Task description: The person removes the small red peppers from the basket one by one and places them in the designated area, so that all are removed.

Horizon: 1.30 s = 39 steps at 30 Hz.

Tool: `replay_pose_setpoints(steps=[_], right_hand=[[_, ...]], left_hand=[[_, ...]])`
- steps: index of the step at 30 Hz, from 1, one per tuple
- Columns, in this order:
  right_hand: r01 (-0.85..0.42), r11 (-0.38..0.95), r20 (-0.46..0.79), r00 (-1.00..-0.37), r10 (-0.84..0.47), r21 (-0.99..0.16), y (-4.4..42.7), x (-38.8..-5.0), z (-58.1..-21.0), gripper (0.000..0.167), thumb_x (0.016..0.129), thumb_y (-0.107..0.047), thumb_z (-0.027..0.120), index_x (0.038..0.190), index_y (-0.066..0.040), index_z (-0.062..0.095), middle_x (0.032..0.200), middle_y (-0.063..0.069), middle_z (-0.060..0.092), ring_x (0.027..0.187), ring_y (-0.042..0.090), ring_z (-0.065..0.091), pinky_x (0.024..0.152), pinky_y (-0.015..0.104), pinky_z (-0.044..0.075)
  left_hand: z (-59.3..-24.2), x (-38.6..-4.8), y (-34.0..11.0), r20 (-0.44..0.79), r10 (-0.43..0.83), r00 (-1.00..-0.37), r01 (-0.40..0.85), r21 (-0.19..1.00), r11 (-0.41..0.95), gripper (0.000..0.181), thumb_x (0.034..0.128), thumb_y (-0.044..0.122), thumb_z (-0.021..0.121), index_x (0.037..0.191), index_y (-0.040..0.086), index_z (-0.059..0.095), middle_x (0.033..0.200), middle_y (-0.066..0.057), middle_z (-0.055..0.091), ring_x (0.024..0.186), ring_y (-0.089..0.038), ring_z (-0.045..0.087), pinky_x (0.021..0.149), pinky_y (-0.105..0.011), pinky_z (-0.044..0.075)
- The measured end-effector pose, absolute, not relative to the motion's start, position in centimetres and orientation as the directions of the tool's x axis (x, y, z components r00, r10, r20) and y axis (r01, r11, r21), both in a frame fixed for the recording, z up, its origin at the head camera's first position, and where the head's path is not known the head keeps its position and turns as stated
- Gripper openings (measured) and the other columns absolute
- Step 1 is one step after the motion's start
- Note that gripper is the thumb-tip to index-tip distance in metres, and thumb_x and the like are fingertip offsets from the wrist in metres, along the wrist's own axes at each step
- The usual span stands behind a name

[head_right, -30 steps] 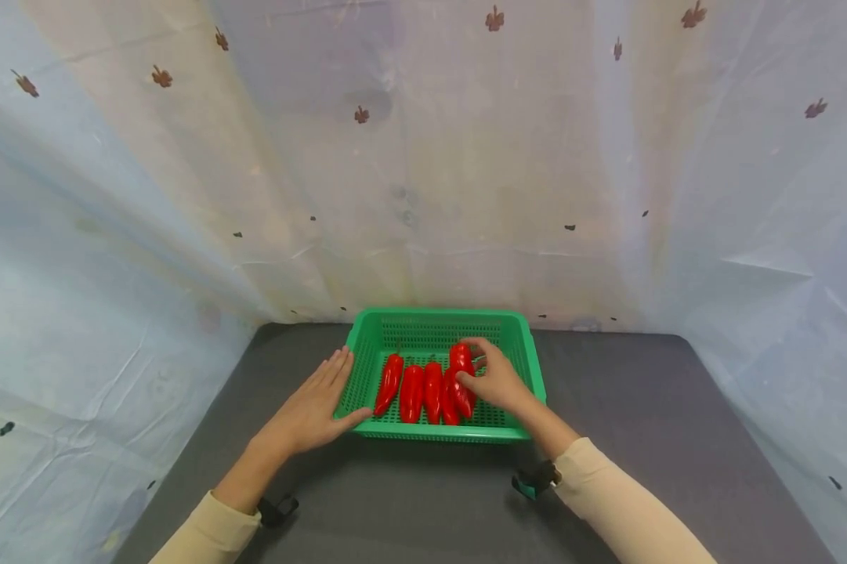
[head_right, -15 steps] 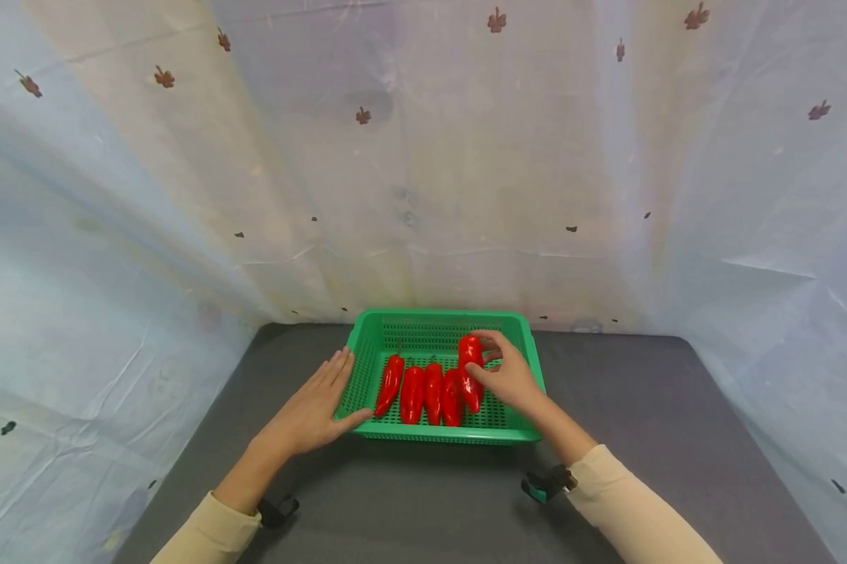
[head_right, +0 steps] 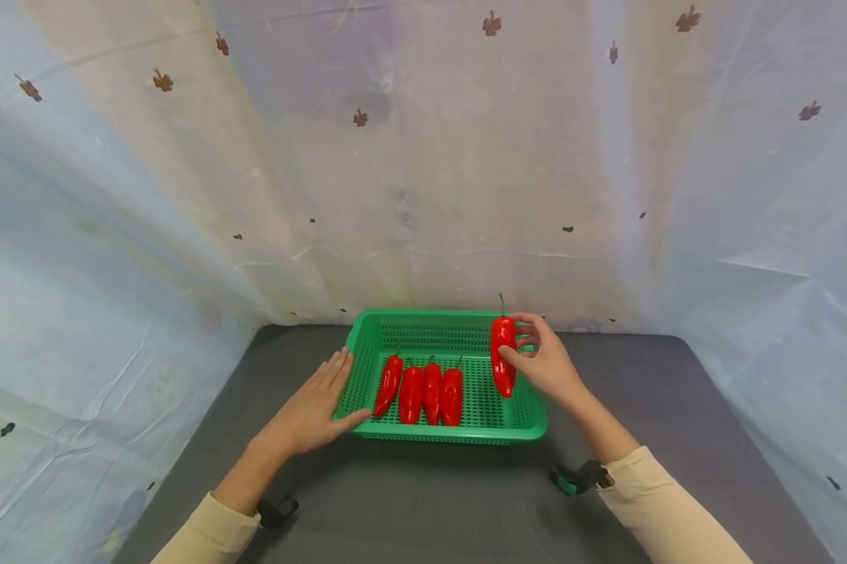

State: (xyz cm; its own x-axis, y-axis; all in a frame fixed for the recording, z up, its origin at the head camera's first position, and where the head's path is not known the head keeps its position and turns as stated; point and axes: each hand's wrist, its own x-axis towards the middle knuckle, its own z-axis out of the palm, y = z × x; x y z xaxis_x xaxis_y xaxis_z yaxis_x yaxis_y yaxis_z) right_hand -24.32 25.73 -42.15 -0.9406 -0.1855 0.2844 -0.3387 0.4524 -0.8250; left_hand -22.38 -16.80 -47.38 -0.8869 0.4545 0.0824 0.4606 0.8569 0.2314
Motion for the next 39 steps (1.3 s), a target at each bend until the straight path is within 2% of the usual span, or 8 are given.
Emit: replay_pose_setpoints(steps=[6, 15, 17, 19, 25, 28, 39], right_hand=[[-0.325, 0.463, 0.278, -0.946, -0.169, -0.825, 27.4, -24.2, -42.0, 0.061, 0.105, -0.014, 0.072, 0.159, -0.003, 0.045, 0.144, 0.026, 0.059, 0.111, 0.027, 0.060, 0.086, 0.019, 0.056], [-0.317, 0.511, 0.302, -0.946, -0.114, -0.799, 29.8, -24.0, -42.5, 0.062, 0.105, -0.015, 0.073, 0.158, 0.000, 0.045, 0.143, 0.030, 0.058, 0.107, 0.011, 0.058, 0.081, 0.015, 0.055], [-0.314, 0.524, 0.305, -0.946, -0.106, -0.792, 30.4, -24.2, -42.7, 0.062, 0.105, -0.016, 0.073, 0.158, 0.000, 0.045, 0.143, 0.031, 0.058, 0.106, 0.011, 0.058, 0.081, 0.014, 0.055], [-0.307, 0.540, 0.303, -0.948, -0.098, -0.784, 31.0, -24.5, -42.9, 0.063, 0.104, -0.015, 0.073, 0.158, 0.001, 0.044, 0.143, 0.032, 0.057, 0.107, 0.013, 0.058, 0.079, 0.013, 0.055], [-0.276, 0.592, 0.290, -0.954, -0.074, -0.757, 32.5, -25.0, -43.7, 0.065, 0.103, -0.012, 0.074, 0.159, 0.004, 0.042, 0.144, 0.036, 0.056, 0.115, 0.040, 0.060, 0.075, 0.015, 0.054], [-0.259, 0.609, 0.271, -0.960, -0.073, -0.750, 33.2, -25.2, -44.1, 0.065, 0.103, -0.013, 0.074, 0.158, 0.004, 0.042, 0.144, 0.037, 0.055, 0.118, 0.047, 0.061, 0.073, 0.019, 0.054], [-0.173, 0.666, 0.174, -0.983, -0.065, -0.726, 35.2, -25.8, -46.7, 0.064, 0.104, -0.022, 0.075, 0.154, 0.005, 0.046, 0.139, 0.037, 0.058, 0.115, 0.048, 0.063, 0.075, 0.035, 0.060]], left_hand=[[-47.7, -22.4, -16.9, 0.072, 0.448, -0.891, 0.452, 0.238, 0.860, 0.113, 0.1004, 0.079, 0.048, 0.171, 0.002, 0.007, 0.180, -0.014, 0.003, 0.167, -0.031, 0.006, 0.135, -0.050, 0.012], [-47.8, -22.5, -16.8, 0.082, 0.452, -0.888, 0.458, 0.242, 0.856, 0.113, 0.0999, 0.080, 0.048, 0.172, 0.001, 0.009, 0.180, -0.015, 0.005, 0.167, -0.032, 0.007, 0.135, -0.050, 0.013], [-47.8, -22.5, -16.8, 0.080, 0.452, -0.888, 0.458, 0.241, 0.856, 0.114, 0.0996, 0.080, 0.048, 0.172, 0.001, 0.009, 0.180, -0.016, 0.005, 0.167, -0.032, 0.007, 0.135, -0.050, 0.013], [-47.8, -22.6, -16.8, 0.081, 0.454, -0.887, 0.459, 0.237, 0.856, 0.114, 0.0993, 0.080, 0.048, 0.172, 0.001, 0.009, 0.180, -0.016, 0.005, 0.167, -0.031, 0.007, 0.135, -0.049, 0.013], [-47.6, -22.7, -16.9, 0.064, 0.459, -0.886, 0.461, 0.224, 0.858, 0.115, 0.0988, 0.081, 0.048, 0.172, 0.002, 0.006, 0.180, -0.015, 0.004, 0.167, -0.030, 0.005, 0.135, -0.049, 0.012], [-47.4, -22.7, -16.9, 0.054, 0.458, -0.887, 0.458, 0.221, 0.861, 0.115, 0.0986, 0.081, 0.048, 0.171, 0.003, 0.005, 0.180, -0.015, 0.003, 0.167, -0.030, 0.005, 0.135, -0.049, 0.011], [-47.6, -22.6, -16.8, 0.071, 0.444, -0.893, 0.448, 0.224, 0.865, 0.115, 0.0983, 0.082, 0.047, 0.172, 0.003, 0.008, 0.180, -0.014, 0.005, 0.167, -0.030, 0.007, 0.135, -0.049, 0.013]])
